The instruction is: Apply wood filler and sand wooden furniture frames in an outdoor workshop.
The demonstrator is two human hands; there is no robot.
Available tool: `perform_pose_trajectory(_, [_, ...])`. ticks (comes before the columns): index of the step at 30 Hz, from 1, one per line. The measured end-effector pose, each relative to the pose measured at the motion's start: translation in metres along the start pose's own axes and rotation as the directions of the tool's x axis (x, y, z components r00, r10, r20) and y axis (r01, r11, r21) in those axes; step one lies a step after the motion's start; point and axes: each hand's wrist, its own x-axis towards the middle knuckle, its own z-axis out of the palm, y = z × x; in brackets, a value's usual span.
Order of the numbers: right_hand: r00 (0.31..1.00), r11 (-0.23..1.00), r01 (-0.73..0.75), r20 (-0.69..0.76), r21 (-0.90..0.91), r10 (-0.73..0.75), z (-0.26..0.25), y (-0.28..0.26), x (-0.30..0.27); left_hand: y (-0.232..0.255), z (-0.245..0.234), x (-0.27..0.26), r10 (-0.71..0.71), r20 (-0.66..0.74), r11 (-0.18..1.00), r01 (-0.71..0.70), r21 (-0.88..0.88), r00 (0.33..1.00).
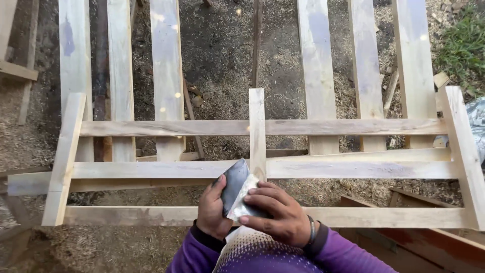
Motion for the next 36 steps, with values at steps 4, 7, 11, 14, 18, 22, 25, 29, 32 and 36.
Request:
perform_pose_trajectory(4, [0.989, 0.987, -0.122, 0.069, -0.102, 0.129, 0.007, 0.036, -0.018, 0.032, 0.024, -0.009, -0.106, -0.083, 0.984, 0.093, -0.150, 0.991])
perform_pose_trajectory(7, [0.961, 0.944, -0.059, 0.236, -0.325, 0.141, -0.020, 0.049, 0.007, 0.038, 0.017, -0.004, -0.088, 0.054, 0.989, 0.094, -0.115, 0.995])
perform_pose_trajectory(11, [0.948, 0.918, -0.162, 0.200, -0.363, 0.246, -0.052, 0.059, 0.024, 0.031, 0.010, 0.012, 0.164, 0.033, 0.986, -0.164, -0.010, 0.986])
perform_pose_trajectory(14, [0.942, 0.919, -0.100, 0.261, -0.381, 0.211, -0.056, 0.048, 0.067, 0.023, 0.007, 0.027, 0.423, -0.130, 0.591, -0.164, 0.790, 0.897])
perform_pose_trajectory(18, [0.870, 0.954, 0.017, 0.475, -0.300, 0.134, -0.033, 0.040, 0.076, 0.014, 0.011, 0.032, 0.566, -0.019, 0.544, -0.356, 0.760, 0.824])
perform_pose_trajectory(22, [0.774, 0.964, 0.127, 0.631, -0.233, 0.050, -0.028, 0.069, 0.065, 0.014, -0.017, 0.044, 0.551, -0.094, 0.678, -0.380, 0.629, 0.829])
perform_pose_trajectory(25, [0.730, 0.892, 0.156, 0.658, -0.423, 0.184, -0.041, 0.140, 0.064, 0.024, -0.043, 0.046, 0.607, -0.215, 0.772, -0.504, 0.388, 0.765])
perform_pose_trajectory(29, [0.737, 0.852, 0.240, 0.659, -0.465, 0.152, -0.048, 0.236, 0.074, 0.043, -0.050, 0.027, 0.621, -0.233, 0.781, -0.568, 0.260, 0.748])
perform_pose_trajectory(32, [0.649, 0.792, 0.349, 0.739, -0.501, 0.181, -0.038, 0.287, 0.079, 0.036, -0.064, 0.018, 0.633, -0.276, 0.759, -0.509, 0.407, 0.724])
perform_pose_trajectory(36, [0.678, 0.796, 0.358, 0.722, -0.488, 0.137, -0.018, 0.327, 0.069, 0.019, -0.076, 0.011, 0.588, -0.376, 0.808, -0.503, 0.306, 0.716])
